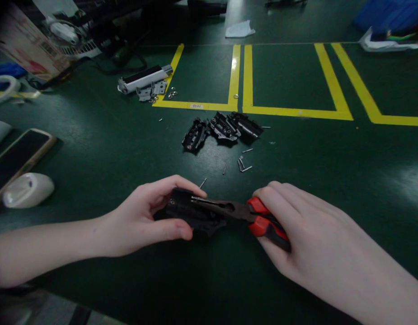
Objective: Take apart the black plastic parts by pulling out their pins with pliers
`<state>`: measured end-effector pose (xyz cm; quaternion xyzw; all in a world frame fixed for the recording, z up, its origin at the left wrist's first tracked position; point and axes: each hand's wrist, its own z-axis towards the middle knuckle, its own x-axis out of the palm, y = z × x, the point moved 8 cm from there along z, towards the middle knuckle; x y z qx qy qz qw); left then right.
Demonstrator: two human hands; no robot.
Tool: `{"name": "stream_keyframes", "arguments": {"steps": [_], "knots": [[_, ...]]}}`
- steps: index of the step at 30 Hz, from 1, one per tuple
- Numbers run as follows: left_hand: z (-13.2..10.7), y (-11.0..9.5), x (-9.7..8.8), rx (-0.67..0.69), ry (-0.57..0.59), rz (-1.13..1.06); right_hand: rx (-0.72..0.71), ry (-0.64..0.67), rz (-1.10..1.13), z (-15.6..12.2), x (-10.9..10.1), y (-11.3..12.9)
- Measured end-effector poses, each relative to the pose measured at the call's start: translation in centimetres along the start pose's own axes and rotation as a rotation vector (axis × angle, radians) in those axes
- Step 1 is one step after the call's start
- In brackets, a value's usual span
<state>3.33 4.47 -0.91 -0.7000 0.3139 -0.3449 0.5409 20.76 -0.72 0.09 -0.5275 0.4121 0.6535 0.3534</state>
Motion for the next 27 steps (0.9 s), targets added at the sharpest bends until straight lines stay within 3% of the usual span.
{"name": "stream_keyframes", "arguments": {"steps": [16,27], "knots": [[-0.1,0.2,-0.2,-0.003,-0.041,0.199,-0.054,-0.073,-0.091,1.1,-1.4,2.2],[0.7,-0.2,-0.2,0.002,0.027,0.039,-0.039,-0.092,-0.131,0.7,-1.0,1.6]]}}
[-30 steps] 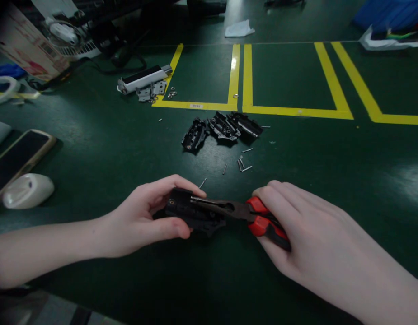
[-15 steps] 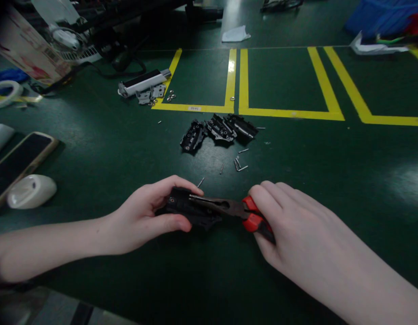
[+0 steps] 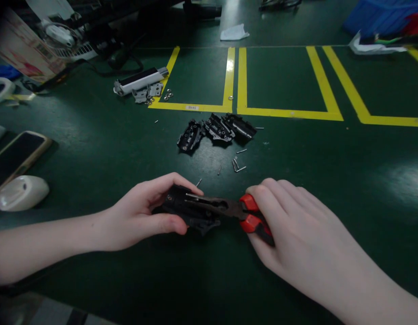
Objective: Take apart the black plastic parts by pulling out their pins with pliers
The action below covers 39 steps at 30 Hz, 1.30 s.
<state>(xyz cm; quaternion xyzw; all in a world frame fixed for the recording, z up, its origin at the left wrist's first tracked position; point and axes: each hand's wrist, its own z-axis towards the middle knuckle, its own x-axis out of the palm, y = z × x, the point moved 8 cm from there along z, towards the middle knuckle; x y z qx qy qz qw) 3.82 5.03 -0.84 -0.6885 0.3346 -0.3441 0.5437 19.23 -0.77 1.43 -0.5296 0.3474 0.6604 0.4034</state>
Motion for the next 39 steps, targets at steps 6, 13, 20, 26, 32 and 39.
{"name": "stream_keyframes", "arguments": {"steps": [6,13,20,26,32,39], "knots": [[-0.1,0.0,0.0,0.011,-0.001,0.003,0.034,0.003,0.019,-0.5,0.2,-0.7],[-0.2,-0.1,-0.2,0.018,-0.012,0.005,0.048,-0.008,0.067,-0.5,0.0,-0.9],[-0.3,-0.3,-0.2,0.047,-0.001,-0.014,0.065,-0.007,0.110,-0.7,0.1,-1.1],[-0.3,-0.3,-0.2,0.050,0.002,-0.004,0.065,-0.004,0.140,-0.7,0.3,-1.3],[-0.2,-0.2,-0.1,0.042,0.003,0.022,0.042,0.000,0.111,-0.2,0.1,-1.0],[-0.2,-0.1,-0.2,0.046,-0.007,0.031,0.032,-0.008,0.109,-0.2,0.0,-1.0]]}}
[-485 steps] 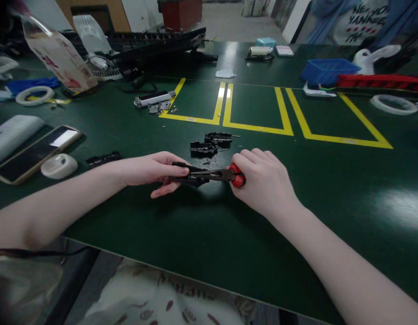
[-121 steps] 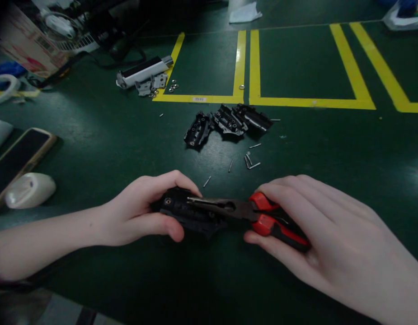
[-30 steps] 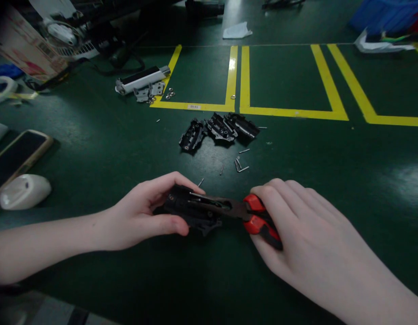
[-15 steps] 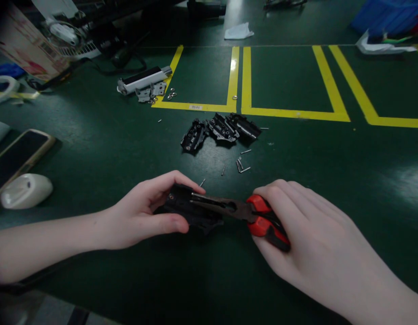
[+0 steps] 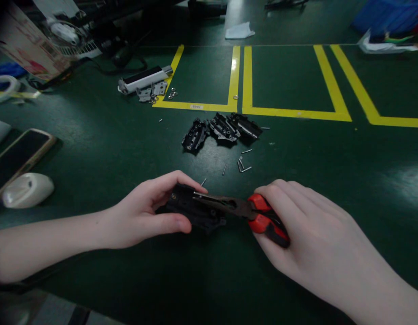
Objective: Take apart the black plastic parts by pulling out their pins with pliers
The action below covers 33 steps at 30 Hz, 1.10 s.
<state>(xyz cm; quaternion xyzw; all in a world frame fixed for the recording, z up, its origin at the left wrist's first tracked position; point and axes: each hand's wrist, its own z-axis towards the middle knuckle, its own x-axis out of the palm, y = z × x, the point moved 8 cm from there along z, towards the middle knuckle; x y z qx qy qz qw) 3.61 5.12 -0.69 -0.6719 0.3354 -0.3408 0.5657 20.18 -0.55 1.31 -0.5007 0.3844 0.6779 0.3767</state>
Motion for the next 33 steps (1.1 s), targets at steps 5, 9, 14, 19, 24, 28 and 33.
{"name": "stream_keyframes", "arguments": {"steps": [5,9,14,19,24,28,33], "knots": [[0.0,-0.1,-0.1,0.008,0.002,-0.013,0.015,0.010,0.010,-0.2,0.1,-0.2],[-0.1,-0.1,-0.1,0.003,-0.004,0.003,0.029,0.018,0.034,-0.3,0.2,-0.3],[0.0,0.0,0.0,-0.003,-0.003,0.011,0.035,0.045,0.031,-0.4,0.4,-0.3],[0.0,0.1,-0.1,-0.011,-0.026,0.011,0.014,0.044,-0.019,-0.1,0.5,0.2],[0.0,0.2,-0.2,-0.016,-0.048,0.014,0.000,0.030,-0.078,0.4,0.3,0.9],[-0.2,0.3,-0.2,-0.001,-0.056,0.028,-0.015,0.013,-0.106,0.8,0.0,1.4],[-0.2,0.3,-0.2,0.004,-0.059,0.031,-0.008,0.017,-0.127,0.8,0.1,1.3]]}}
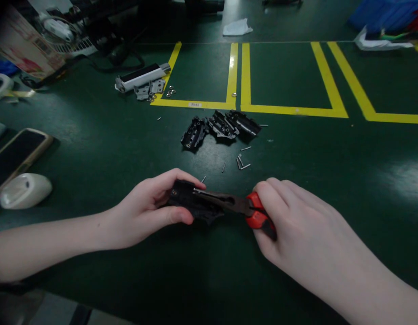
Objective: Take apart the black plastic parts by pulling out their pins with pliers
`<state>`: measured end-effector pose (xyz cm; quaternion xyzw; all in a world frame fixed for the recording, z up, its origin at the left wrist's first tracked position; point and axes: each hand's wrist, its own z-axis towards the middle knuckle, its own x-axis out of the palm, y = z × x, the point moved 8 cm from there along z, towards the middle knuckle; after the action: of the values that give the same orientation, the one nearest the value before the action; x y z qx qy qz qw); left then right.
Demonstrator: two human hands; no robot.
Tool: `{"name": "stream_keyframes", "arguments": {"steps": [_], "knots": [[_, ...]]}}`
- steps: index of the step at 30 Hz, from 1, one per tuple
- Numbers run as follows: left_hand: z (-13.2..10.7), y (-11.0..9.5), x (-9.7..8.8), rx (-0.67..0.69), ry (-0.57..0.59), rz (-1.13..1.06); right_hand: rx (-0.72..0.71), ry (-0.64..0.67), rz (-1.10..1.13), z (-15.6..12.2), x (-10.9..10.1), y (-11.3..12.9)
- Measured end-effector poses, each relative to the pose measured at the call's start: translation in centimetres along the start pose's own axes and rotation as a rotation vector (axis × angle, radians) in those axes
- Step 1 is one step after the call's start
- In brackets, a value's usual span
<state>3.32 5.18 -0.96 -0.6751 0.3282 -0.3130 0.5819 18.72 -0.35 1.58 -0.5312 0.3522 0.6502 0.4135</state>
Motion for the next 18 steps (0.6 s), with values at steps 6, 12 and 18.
{"name": "stream_keyframes", "arguments": {"steps": [6,12,18], "knots": [[0.18,0.13,-0.24,-0.018,-0.027,-0.005,0.035,0.011,0.033,0.03,0.14,-0.15],[0.29,0.23,-0.29,-0.044,-0.023,-0.055,0.074,0.054,0.050,-0.09,0.19,-0.30],[0.49,-0.06,-0.14,-0.033,-0.024,-0.080,0.067,0.004,0.082,-0.20,-0.05,-0.52]]}}
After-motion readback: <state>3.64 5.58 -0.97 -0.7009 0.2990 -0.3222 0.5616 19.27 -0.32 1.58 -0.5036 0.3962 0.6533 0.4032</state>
